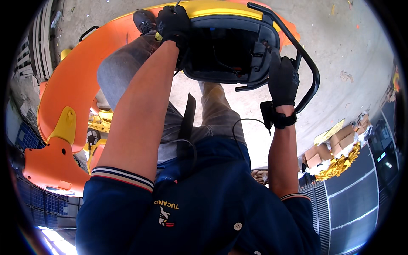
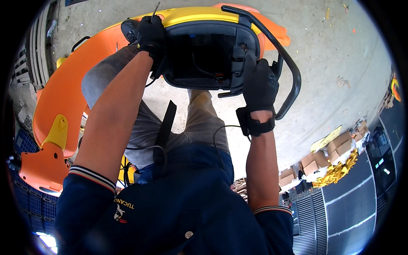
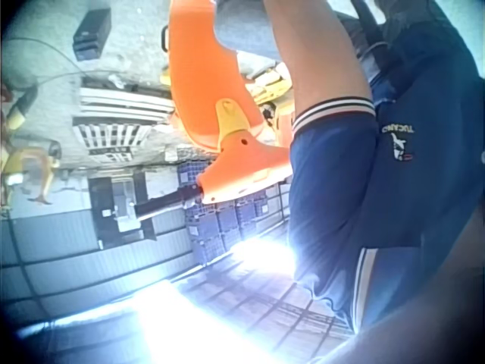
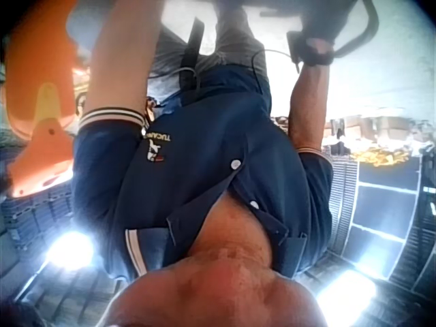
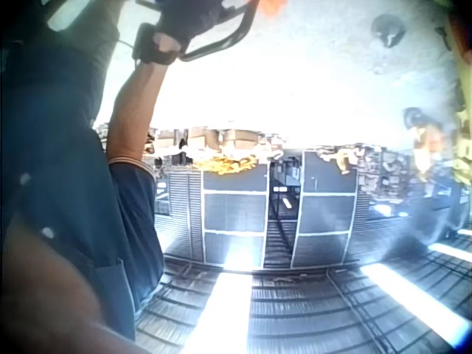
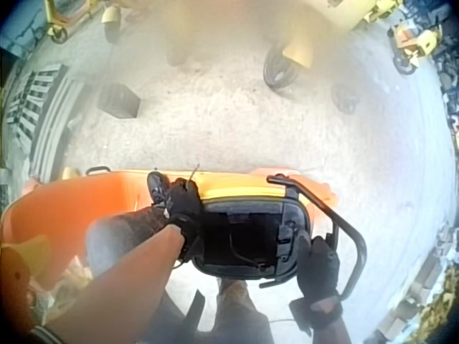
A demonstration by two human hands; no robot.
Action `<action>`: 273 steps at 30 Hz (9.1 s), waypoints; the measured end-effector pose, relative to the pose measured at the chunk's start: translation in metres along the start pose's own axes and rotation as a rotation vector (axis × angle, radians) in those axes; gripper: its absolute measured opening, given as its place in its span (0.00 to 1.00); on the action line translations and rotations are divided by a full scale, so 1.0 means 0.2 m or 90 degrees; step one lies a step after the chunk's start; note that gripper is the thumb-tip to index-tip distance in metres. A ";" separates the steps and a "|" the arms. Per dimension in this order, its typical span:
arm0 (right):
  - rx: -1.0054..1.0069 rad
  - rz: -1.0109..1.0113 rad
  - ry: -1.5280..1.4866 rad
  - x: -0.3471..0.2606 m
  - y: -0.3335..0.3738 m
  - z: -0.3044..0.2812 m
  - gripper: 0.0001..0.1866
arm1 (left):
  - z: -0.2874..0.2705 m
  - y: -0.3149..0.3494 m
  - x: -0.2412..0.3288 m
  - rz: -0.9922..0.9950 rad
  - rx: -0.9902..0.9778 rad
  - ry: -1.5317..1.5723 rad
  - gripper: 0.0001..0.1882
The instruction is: The person uses a screwdriver to remove screws from the seat assembly of an orange and yellow electric scooter. They then detach the seat and place it on the floor, revealing the internal components of the scooter's body.
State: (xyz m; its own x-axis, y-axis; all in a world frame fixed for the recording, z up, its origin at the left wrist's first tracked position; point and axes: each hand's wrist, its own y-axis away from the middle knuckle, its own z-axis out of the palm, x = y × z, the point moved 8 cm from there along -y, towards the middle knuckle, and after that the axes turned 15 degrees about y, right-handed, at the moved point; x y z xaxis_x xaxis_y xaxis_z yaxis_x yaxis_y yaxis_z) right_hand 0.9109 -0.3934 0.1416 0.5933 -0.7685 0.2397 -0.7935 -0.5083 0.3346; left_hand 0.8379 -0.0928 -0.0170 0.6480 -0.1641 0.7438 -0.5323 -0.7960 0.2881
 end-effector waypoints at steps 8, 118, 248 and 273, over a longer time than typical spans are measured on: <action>-0.116 0.122 -0.075 0.06 0.01 0.04 0.14 | 0.00 0.00 0.00 -0.006 -0.009 0.019 0.19; 0.117 0.175 -0.551 0.10 0.10 0.08 0.17 | 0.10 0.48 1.15 0.741 -0.493 -0.487 0.14; 0.070 0.214 -0.425 0.13 0.06 0.00 0.20 | 0.20 0.19 1.38 0.114 -0.924 -0.131 0.11; 0.108 0.196 -0.475 0.12 0.07 0.01 0.16 | 0.66 0.10 1.35 0.142 -0.620 0.194 0.16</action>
State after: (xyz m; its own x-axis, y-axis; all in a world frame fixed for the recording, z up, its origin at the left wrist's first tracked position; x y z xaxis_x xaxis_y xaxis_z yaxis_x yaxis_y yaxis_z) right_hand 0.9146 -0.4198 0.1502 0.1476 -0.9087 -0.3905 -0.9510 -0.2389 0.1965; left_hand 1.0739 -0.2289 0.1095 0.3879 0.0115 0.9216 -0.9197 0.0711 0.3862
